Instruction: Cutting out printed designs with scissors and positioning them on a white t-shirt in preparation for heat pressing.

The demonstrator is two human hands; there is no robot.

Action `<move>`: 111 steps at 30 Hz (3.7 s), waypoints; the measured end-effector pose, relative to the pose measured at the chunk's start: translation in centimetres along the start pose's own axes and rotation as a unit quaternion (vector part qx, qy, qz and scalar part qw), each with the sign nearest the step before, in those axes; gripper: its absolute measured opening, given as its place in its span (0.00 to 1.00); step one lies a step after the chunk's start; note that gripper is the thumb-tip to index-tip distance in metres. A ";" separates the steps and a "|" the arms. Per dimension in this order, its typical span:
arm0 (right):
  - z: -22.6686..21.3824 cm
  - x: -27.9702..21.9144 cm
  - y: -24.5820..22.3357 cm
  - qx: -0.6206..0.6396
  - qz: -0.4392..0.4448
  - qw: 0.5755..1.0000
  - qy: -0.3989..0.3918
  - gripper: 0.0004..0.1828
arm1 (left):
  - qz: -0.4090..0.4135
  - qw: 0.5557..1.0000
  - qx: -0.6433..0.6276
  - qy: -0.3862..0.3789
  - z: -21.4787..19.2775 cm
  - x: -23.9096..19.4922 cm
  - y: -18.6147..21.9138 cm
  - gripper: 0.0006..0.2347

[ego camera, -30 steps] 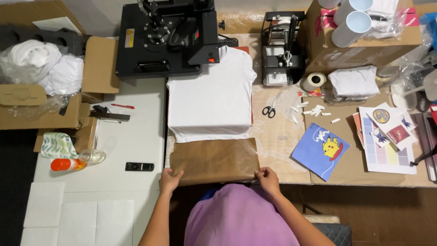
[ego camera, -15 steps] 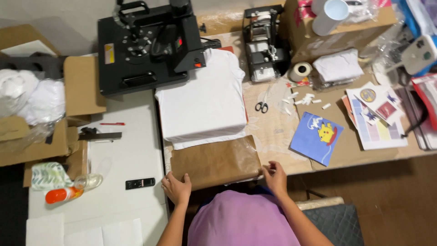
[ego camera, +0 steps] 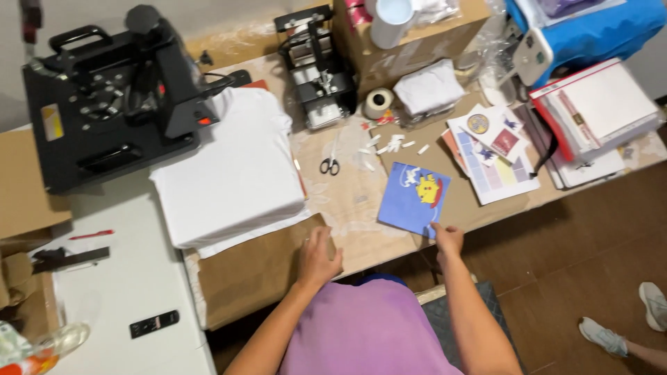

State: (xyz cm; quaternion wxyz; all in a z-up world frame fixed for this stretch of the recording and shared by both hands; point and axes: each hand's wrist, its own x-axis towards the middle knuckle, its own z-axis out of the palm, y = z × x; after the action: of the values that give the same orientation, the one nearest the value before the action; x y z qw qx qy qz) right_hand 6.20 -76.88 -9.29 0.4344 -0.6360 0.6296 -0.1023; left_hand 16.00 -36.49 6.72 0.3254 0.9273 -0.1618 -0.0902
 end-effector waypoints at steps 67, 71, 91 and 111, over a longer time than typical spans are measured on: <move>21.2 -40.1 -21.6 0.268 0.072 0.875 -0.397 0.34 | -0.258 0.891 -0.256 0.272 -16.7 2.8 -18.4 0.30; 23.5 -37.5 -21.1 0.224 0.068 0.869 -0.436 0.39 | -0.326 0.870 -0.296 0.221 -15.5 5.4 -21.0 0.37; 27.7 -32.5 -22.1 -0.150 -0.326 0.876 -0.322 0.19 | -0.344 0.897 -0.174 0.217 -16.3 11.8 -26.5 0.19; 28.0 -33.1 -25.0 -0.216 -0.461 0.809 -0.293 0.14 | -0.335 0.906 -0.075 0.248 -17.8 14.1 -25.1 0.15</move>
State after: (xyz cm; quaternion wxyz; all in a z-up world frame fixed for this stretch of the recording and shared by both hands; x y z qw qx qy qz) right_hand 36.75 -39.81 4.72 0.3513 -0.9289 0.1104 0.0396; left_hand 40.01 -12.84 3.73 0.3745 0.8920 0.2516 0.0272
